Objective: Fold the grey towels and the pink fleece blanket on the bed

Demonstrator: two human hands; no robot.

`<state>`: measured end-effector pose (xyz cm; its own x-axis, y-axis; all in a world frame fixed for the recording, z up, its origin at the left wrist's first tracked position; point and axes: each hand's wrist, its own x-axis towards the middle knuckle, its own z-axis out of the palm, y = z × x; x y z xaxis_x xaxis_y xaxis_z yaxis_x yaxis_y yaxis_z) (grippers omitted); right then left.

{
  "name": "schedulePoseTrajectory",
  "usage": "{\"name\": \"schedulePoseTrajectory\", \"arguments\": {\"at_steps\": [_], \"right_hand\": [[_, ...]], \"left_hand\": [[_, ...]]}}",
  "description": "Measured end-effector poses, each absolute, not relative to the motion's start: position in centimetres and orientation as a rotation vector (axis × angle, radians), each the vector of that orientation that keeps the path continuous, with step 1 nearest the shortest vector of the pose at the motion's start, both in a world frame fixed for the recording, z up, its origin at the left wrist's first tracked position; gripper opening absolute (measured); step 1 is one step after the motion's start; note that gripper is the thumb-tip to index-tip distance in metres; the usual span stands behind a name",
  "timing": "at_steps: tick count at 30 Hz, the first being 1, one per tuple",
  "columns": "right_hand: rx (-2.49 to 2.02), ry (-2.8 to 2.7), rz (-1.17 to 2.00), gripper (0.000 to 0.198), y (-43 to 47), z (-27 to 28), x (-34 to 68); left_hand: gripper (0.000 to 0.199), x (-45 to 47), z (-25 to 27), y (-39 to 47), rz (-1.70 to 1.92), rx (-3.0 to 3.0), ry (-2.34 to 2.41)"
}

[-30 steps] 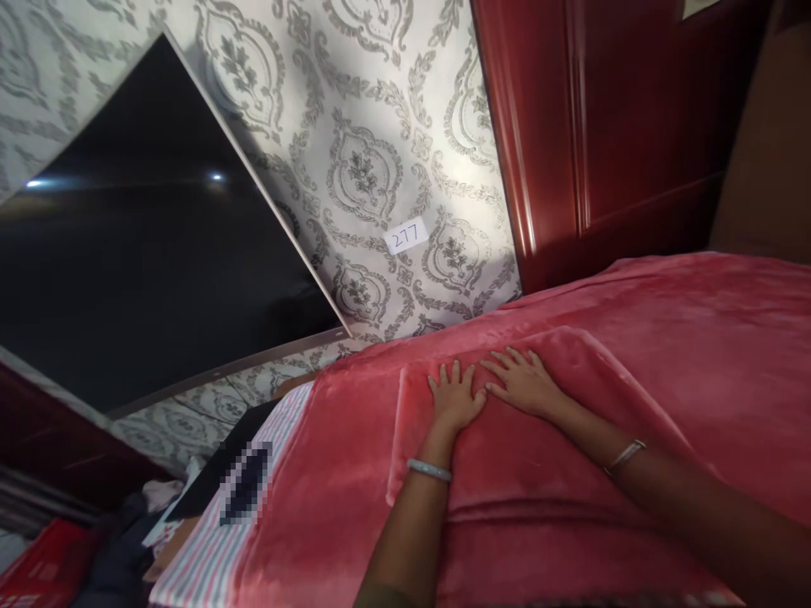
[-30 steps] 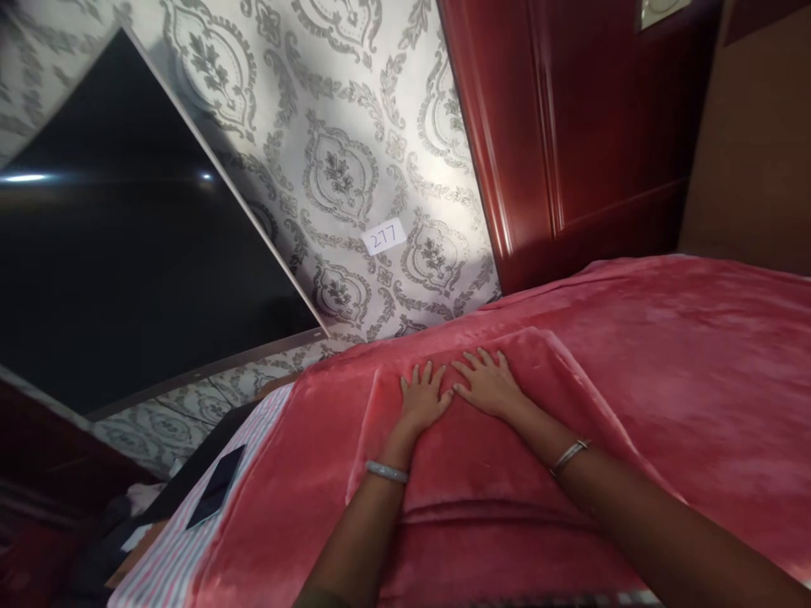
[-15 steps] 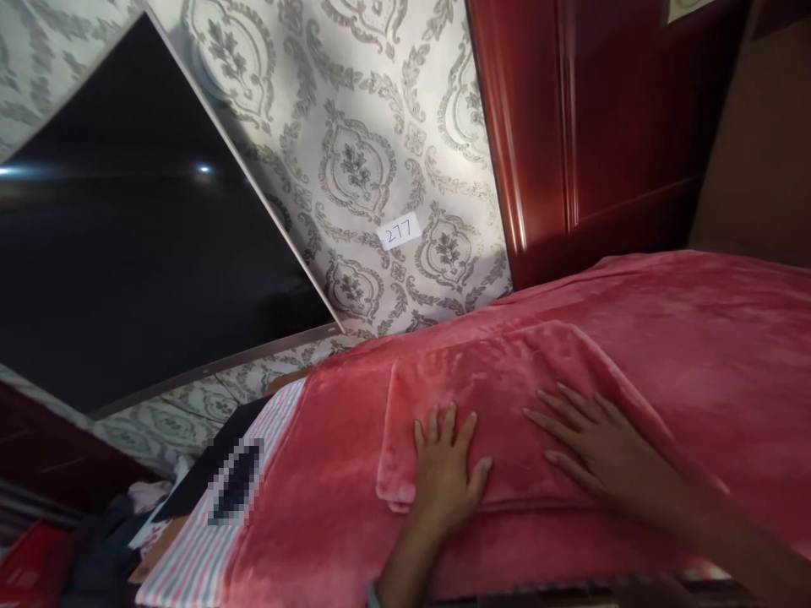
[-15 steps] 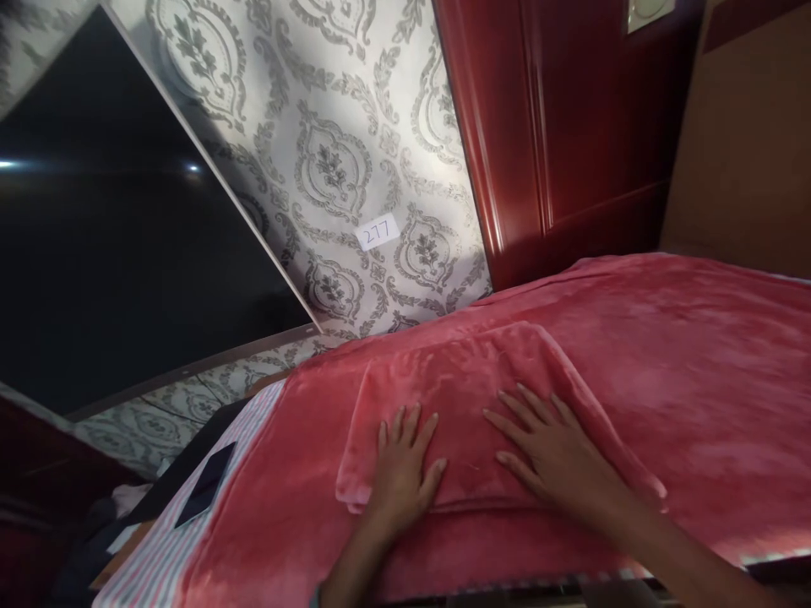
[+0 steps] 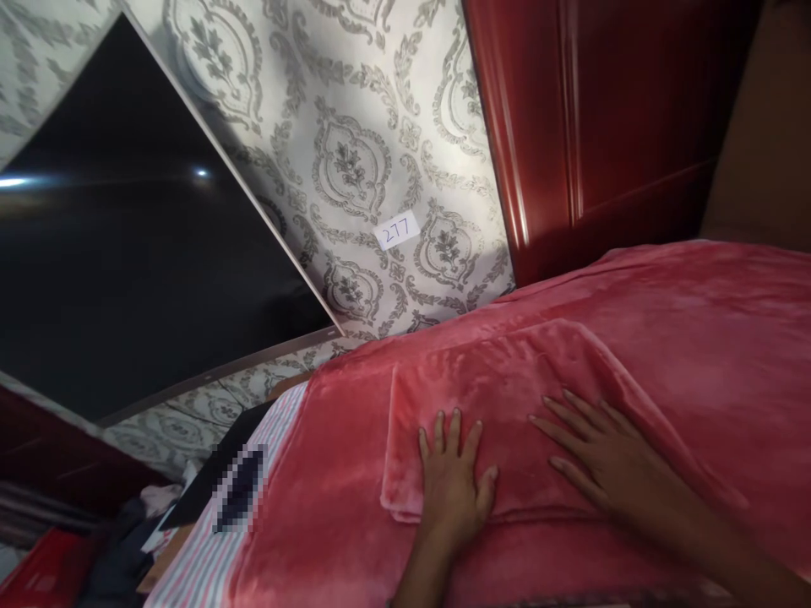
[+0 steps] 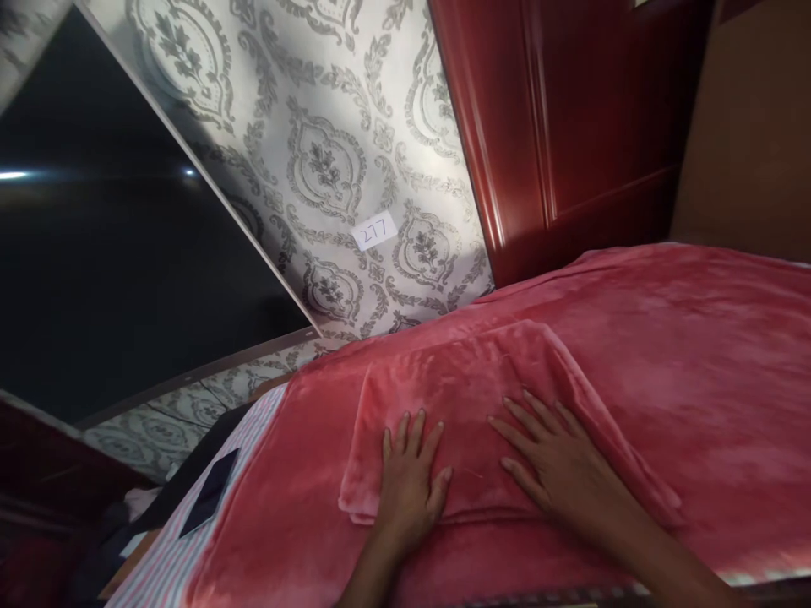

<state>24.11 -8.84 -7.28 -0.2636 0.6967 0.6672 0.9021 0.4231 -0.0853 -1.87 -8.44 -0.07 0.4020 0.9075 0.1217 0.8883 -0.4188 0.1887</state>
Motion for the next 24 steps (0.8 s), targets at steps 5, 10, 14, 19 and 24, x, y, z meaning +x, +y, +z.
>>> {"name": "schedulePoseTrajectory", "arguments": {"at_steps": [5, 10, 14, 19, 24], "right_hand": [[-1.428, -2.081, -0.31, 0.054, -8.6, -6.3, 25.1], [-1.647, -1.868, -0.171, 0.053, -10.1, -7.2, 28.9], [-1.655, -1.604, 0.132, 0.061, -12.4, -8.6, 31.1], [-1.753, -1.276, 0.413, 0.083, -13.6, -8.0, 31.3], [-1.785, -1.164, 0.621, 0.083, -12.7, -6.7, 31.9]], "left_hand": [[0.061, -2.2, 1.0, -8.2, 0.347, 2.524, 1.621], [0.054, -5.9, 0.8, -7.9, 0.501, 2.382, 1.771], [0.056, -10.1, -1.2, -7.6, 0.895, 2.032, 1.856], [0.073, -12.5, -1.8, -7.5, 1.241, 1.449, 1.587], [0.067, -12.4, 0.2, -6.6, 1.242, 0.98, 1.293]]}}
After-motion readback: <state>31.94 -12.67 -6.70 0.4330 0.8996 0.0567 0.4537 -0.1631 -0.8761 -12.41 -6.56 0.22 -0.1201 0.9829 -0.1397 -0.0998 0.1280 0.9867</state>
